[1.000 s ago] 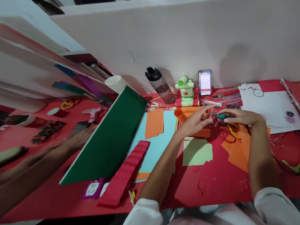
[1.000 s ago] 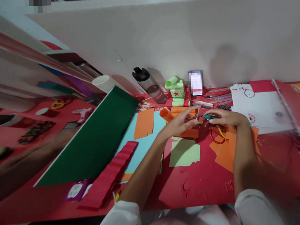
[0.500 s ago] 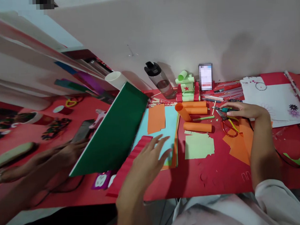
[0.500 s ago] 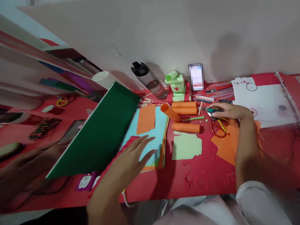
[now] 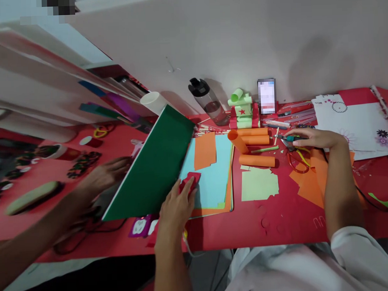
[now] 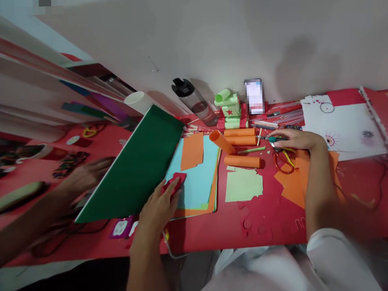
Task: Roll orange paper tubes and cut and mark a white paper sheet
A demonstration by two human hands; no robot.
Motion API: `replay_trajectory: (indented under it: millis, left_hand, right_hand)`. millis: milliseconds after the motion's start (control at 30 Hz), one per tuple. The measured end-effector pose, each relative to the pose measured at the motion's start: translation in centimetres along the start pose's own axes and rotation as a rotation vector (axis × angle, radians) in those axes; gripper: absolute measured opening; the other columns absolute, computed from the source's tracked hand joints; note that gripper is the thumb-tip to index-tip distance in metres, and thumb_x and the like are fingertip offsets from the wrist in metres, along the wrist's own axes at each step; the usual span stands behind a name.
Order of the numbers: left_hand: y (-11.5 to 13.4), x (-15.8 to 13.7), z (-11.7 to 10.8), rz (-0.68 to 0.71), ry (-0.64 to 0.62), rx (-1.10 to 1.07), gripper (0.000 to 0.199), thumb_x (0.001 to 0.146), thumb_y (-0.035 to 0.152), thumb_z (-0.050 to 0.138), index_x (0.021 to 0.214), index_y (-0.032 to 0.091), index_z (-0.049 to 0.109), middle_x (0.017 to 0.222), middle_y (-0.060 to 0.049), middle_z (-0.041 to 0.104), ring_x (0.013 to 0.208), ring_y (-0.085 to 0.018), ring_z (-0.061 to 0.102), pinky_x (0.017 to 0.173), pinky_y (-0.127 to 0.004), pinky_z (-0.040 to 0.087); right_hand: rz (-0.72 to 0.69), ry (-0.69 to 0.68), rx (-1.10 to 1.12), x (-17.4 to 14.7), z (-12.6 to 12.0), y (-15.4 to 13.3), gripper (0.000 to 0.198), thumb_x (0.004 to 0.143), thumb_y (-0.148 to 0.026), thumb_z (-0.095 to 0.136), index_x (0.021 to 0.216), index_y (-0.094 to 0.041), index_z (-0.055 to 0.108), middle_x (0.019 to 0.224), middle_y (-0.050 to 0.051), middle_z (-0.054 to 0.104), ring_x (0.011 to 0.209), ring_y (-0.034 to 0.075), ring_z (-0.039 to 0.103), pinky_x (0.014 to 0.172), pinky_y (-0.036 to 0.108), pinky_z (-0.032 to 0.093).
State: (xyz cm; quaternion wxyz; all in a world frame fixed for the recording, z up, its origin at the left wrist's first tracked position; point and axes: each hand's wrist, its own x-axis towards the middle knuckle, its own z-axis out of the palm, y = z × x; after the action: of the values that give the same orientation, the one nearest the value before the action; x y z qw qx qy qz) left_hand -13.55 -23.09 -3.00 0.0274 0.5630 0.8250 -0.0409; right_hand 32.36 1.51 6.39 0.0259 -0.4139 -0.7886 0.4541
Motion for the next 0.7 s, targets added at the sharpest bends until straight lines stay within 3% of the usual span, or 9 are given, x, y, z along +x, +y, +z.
replay_trajectory:
  millis: [200, 333, 533, 700]
  left_hand:
    - [-0.5, 0.6, -0.6, -0.007, 0.000, 0.052, 0.053, 0.109, 0.034, 0.036, 0.157, 0.029, 0.058, 0.161, -0.015, 0.053, 0.132, -0.038, 0.063, 0.107, -0.050, 0.056]
    - [-0.1, 1.8, -2.4, 0.004, 0.004, 0.056, 0.054, 0.110, 0.038, 0.033, 0.155, 0.028, 0.060, 0.162, -0.015, 0.051, 0.131, -0.040, 0.063, 0.107, -0.053, 0.054]
    - [1.4, 5.7, -6.1, 0.034, 0.088, -0.011, 0.058, 0.111, 0.044, 0.030, 0.160, 0.025, 0.054, 0.167, -0.017, 0.044, 0.135, -0.045, 0.058, 0.109, -0.062, 0.052]
    - [3.2, 9.9, -6.0, 0.061, 0.076, -0.108, 0.061, 0.111, 0.046, 0.029, 0.164, 0.022, 0.046, 0.171, -0.017, 0.039, 0.142, -0.045, 0.053, 0.112, -0.060, 0.050]
  right_hand:
    - [-0.032, -0.008, 0.017, 0.2, 0.1, 0.4, 0.071, 0.087, -0.074, 0.067, 0.146, -0.035, 0.068, 0.152, 0.003, 0.065, 0.141, 0.040, 0.058, 0.120, 0.050, 0.047]
    - [-0.027, -0.014, 0.045, 0.2, 0.1, 0.5, 0.072, 0.086, -0.073, 0.068, 0.147, -0.034, 0.067, 0.150, 0.004, 0.066, 0.138, 0.040, 0.060, 0.119, 0.051, 0.047]
    - [-0.026, 0.006, 0.018, 0.2, 0.0, 0.8, 0.072, 0.087, -0.074, 0.067, 0.147, -0.034, 0.067, 0.153, 0.004, 0.064, 0.141, 0.040, 0.058, 0.121, 0.052, 0.045]
    - [-0.036, 0.010, 0.004, 0.1, -0.1, 0.9, 0.071, 0.088, -0.074, 0.066, 0.146, -0.034, 0.067, 0.154, 0.004, 0.063, 0.143, 0.041, 0.056, 0.122, 0.051, 0.044]
